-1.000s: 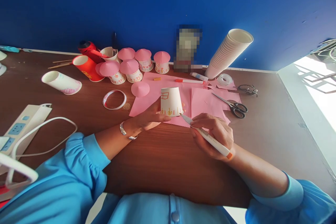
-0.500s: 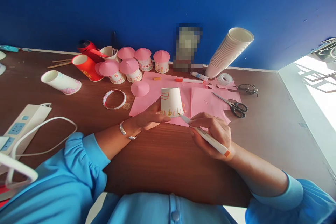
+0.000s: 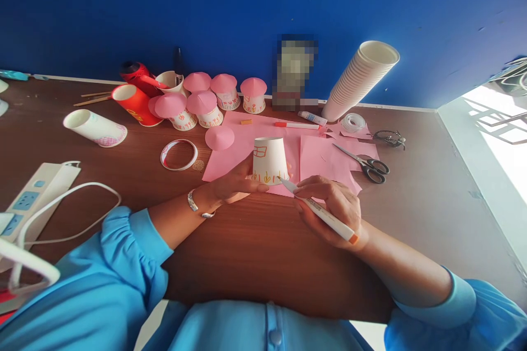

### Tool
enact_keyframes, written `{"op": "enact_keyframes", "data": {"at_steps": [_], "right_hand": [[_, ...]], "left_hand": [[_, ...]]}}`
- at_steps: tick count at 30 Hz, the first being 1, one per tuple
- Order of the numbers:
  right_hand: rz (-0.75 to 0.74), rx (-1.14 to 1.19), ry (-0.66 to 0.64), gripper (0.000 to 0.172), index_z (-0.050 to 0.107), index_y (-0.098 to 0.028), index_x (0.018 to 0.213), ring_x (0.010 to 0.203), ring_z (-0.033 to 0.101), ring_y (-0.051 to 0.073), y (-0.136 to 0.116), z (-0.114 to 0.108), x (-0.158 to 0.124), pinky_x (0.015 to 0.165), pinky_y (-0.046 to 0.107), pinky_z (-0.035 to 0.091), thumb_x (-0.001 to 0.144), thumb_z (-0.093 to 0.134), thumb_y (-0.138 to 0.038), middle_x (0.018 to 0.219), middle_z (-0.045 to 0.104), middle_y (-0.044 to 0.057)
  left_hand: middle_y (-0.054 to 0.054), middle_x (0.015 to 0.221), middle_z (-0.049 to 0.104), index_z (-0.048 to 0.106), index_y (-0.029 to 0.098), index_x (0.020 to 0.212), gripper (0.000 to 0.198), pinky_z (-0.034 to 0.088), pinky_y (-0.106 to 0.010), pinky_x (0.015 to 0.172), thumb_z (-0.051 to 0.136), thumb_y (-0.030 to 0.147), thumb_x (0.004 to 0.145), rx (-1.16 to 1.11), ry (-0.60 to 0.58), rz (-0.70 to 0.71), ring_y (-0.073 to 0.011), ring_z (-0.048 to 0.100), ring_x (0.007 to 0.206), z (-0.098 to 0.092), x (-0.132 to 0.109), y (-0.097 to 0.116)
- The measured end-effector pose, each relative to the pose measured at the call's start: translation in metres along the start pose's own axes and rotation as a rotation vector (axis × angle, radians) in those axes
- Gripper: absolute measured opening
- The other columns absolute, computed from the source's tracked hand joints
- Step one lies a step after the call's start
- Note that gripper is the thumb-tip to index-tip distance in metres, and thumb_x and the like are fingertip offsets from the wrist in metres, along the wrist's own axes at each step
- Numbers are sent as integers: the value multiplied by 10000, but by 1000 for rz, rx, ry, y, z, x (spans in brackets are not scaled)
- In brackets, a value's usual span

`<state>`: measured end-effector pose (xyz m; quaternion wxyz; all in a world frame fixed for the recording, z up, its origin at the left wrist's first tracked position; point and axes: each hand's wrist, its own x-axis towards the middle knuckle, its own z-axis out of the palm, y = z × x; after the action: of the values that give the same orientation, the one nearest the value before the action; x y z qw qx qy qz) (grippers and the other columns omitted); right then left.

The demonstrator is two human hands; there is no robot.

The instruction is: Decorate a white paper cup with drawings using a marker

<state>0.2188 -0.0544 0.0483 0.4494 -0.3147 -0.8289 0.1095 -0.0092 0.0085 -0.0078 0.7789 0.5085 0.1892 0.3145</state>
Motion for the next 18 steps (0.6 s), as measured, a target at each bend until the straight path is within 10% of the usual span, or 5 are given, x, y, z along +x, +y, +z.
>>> {"op": "enact_keyframes", "data": {"at_steps": [18], "right_hand": [[13, 47, -29, 187, 608, -238, 1012, 606, 716, 162, 0, -1, 1, 548, 261, 554, 914, 611, -79, 732, 723, -9]], "left_hand": [[-171, 1322, 761, 569, 244, 1497, 779, 500, -575, 1127, 845, 323, 773, -29, 31, 9, -390, 678, 1319, 3, -1, 4]]}}
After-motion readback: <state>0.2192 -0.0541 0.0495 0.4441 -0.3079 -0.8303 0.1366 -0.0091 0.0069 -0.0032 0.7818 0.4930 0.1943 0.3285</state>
